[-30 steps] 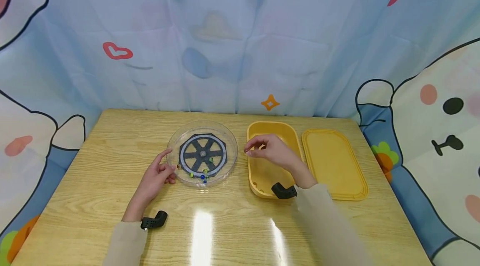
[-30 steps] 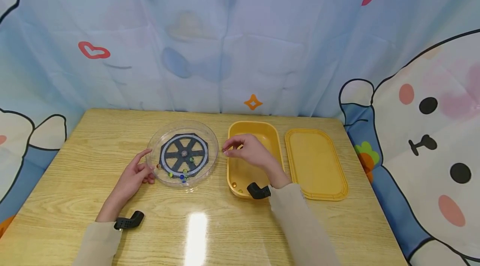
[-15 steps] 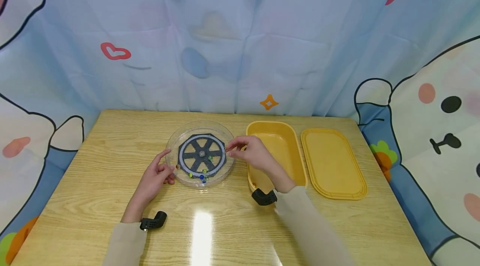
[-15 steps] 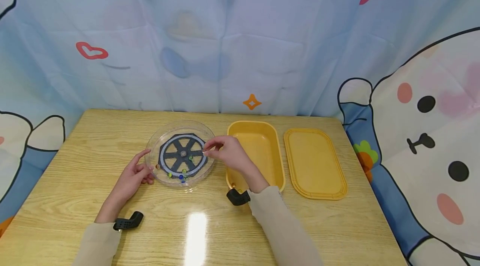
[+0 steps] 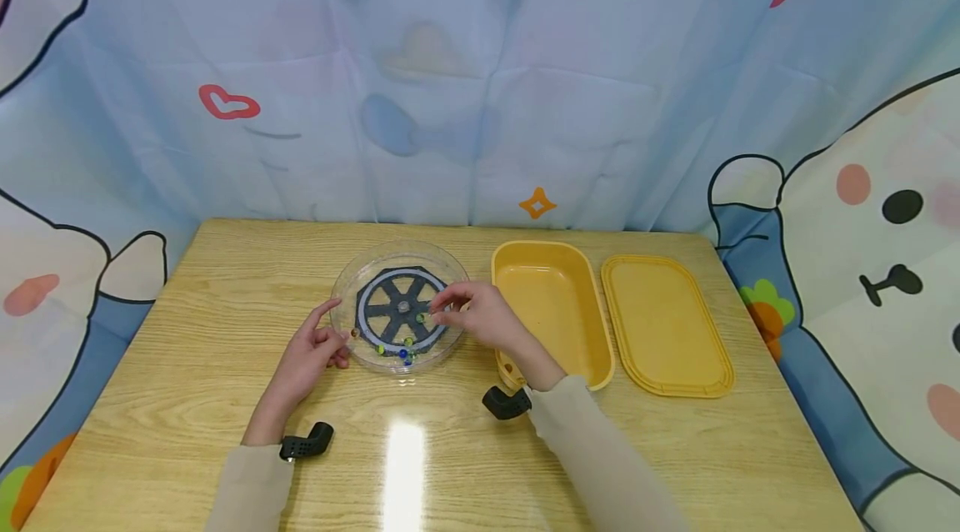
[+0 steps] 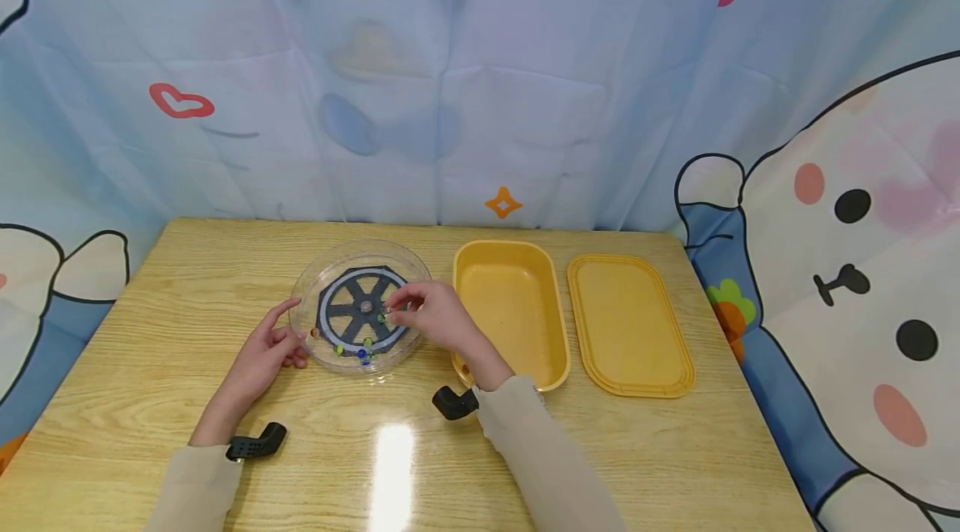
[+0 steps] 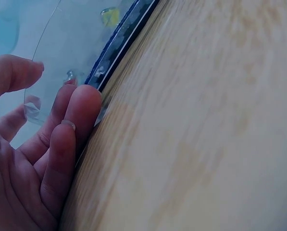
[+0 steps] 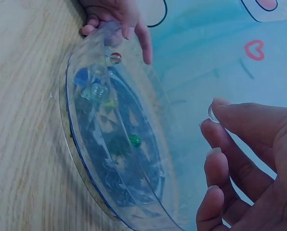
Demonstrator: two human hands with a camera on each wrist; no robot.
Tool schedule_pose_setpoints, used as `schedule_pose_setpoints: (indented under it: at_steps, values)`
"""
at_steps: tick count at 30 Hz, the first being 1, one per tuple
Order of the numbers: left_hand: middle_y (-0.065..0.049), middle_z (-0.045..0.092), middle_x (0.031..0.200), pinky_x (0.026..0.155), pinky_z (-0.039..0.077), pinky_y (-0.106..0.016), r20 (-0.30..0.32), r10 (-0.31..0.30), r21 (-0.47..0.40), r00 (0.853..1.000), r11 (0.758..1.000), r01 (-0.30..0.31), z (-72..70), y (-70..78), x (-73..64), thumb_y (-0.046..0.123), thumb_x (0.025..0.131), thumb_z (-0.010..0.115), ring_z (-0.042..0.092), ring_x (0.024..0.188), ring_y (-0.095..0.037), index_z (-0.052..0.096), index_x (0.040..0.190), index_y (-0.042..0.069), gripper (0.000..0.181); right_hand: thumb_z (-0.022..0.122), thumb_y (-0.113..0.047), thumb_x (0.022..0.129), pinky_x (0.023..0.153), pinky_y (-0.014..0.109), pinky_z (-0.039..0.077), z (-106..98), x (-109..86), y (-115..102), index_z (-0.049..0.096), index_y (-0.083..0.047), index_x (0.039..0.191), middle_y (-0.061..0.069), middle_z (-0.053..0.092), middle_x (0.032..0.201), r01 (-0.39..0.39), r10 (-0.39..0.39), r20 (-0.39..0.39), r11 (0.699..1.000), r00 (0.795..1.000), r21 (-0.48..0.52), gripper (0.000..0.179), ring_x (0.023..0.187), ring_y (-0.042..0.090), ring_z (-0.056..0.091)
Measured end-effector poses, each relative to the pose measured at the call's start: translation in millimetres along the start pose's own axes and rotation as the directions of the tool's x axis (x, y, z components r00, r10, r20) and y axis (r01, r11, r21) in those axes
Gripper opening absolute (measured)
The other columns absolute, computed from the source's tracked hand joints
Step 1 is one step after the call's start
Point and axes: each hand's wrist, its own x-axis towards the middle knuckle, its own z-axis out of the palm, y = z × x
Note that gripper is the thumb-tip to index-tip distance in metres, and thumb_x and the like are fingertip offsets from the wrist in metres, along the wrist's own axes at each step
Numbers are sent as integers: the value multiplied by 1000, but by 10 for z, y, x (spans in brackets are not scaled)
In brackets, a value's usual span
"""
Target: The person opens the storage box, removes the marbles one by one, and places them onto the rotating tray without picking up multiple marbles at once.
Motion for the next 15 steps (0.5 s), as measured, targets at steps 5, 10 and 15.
schedule_pose_setpoints:
  at_steps: [5, 10, 15]
  values:
    - [-21, 62, 80, 66, 57, -32, 14, 14, -3, 1000, 1000, -14, 15, 145, -72, 0, 100, 54, 65, 70, -25, 29, 153, 1, 58, 74, -10, 90, 68, 30, 49, 34, -10, 5, 75, -10, 99, -1, 69, 96, -8, 8, 4, 1000, 1000, 11, 8, 81, 19, 57]
    - [-20, 62, 80, 66, 57, -33, 18, 28, -15, 999, 1000, -27, 13, 164, -83, 0, 100, 54, 64, 70, -24, 28, 153, 0, 59, 74, -11, 90, 69, 31, 50, 54, -2, 38, 75, -11, 98, -3, 70, 96, -10, 10, 15, 1000, 1000, 9, 8, 81, 19, 57]
    - [-21, 62, 81, 67, 57, -33, 10, 16, -16, 1000, 1000, -15, 19, 178, -88, -1, 100, 53, 64, 71, -23, 31, 153, 2, 57, 74, -11, 90, 68, 32, 49, 55, 8, 34, 75, -10, 100, -3, 70, 97, -29, 29, 19, 1000, 999, -2, 10, 82, 20, 57]
